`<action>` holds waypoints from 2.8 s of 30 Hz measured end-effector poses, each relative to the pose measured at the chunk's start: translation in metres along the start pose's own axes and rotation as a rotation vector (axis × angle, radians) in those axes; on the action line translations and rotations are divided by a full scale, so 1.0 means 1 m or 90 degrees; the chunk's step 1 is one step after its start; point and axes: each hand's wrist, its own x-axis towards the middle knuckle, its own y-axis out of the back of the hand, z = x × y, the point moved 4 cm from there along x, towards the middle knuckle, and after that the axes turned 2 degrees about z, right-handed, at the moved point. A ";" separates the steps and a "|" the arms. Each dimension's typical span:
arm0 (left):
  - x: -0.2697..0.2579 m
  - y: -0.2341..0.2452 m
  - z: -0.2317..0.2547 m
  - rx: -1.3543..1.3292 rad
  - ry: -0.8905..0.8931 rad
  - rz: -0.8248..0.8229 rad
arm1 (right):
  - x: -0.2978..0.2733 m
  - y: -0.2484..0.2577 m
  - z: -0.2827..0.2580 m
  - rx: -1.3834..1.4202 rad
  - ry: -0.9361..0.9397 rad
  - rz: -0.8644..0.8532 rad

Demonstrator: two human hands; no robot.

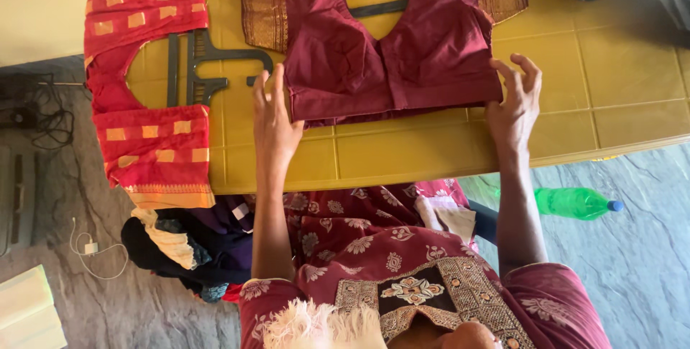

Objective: The person folds a maroon blouse on a yellow table, then places a black plastic hanger inside it to prepare for hanging. They adjust the blouse and hanger multiple times to ensure proper alignment.

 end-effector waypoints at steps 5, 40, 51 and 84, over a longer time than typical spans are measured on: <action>-0.018 -0.019 -0.012 0.154 0.121 -0.067 | 0.001 -0.004 0.006 0.012 -0.049 -0.087; -0.020 -0.009 0.019 -0.212 -0.058 0.120 | 0.000 -0.098 -0.206 -0.105 0.371 -0.570; -0.026 -0.013 0.011 -0.206 -0.066 0.110 | 0.036 -0.166 -0.183 -0.043 0.281 -0.727; -0.060 -0.011 -0.008 -0.022 -0.183 -0.052 | -0.020 -0.161 0.115 0.100 -0.241 -0.646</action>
